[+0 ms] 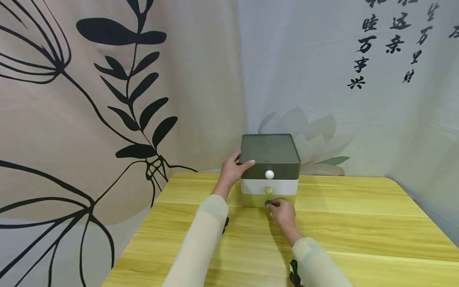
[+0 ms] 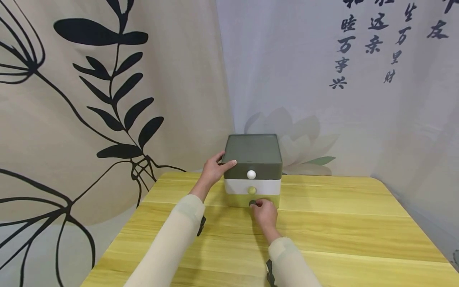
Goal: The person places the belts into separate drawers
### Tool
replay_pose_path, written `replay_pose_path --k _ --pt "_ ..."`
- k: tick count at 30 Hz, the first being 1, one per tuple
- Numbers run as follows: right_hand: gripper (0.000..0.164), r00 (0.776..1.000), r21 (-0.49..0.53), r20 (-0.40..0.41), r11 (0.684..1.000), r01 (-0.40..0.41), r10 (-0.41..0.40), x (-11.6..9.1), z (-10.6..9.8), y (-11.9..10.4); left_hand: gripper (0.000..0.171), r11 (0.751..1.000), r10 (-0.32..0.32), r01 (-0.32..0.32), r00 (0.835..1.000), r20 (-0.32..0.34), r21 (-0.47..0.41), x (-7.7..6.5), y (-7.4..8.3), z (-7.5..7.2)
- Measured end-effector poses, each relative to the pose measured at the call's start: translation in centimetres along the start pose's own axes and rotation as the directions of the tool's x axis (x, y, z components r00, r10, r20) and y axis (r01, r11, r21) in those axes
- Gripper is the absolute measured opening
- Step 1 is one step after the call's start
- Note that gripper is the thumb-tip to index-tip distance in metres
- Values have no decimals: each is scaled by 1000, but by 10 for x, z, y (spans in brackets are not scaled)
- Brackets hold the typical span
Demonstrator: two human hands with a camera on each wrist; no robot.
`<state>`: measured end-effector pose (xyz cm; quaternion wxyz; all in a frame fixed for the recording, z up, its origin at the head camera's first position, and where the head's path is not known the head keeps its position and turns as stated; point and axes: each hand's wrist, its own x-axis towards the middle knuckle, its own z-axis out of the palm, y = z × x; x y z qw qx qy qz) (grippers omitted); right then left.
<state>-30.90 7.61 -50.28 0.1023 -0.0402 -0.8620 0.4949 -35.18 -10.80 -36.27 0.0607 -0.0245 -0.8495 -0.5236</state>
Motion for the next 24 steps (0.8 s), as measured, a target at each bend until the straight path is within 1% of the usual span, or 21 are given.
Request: replay_pose_path --k 4,9,13,16,19,24 --pt "24 1000 -12 -2 1000 11 -11 0 -3 2 82 1000 -2 2 1000 6 -1 0 1 0" --pt "26 1000 -10 26 1000 1 -1 -3 -9 1 82 1000 3 -3 1000 13 10 0 0 -2" --pt "28 999 -32 30 999 24 -23 -5 -18 1 83 1000 11 -11 1000 19 19 1 -2 -5" --pt "31 999 -50 20 998 35 -34 -2 -22 3 83 999 17 -18 1000 20 33 2 -3 -8" --pt "33 1000 -56 16 998 27 -26 1 -27 6 82 999 28 -29 999 18 41 3 -4 -11" --pt "38 1000 -36 30 999 -6 8 6 -45 7 78 999 43 -42 999 0 26 2 -9 -21"
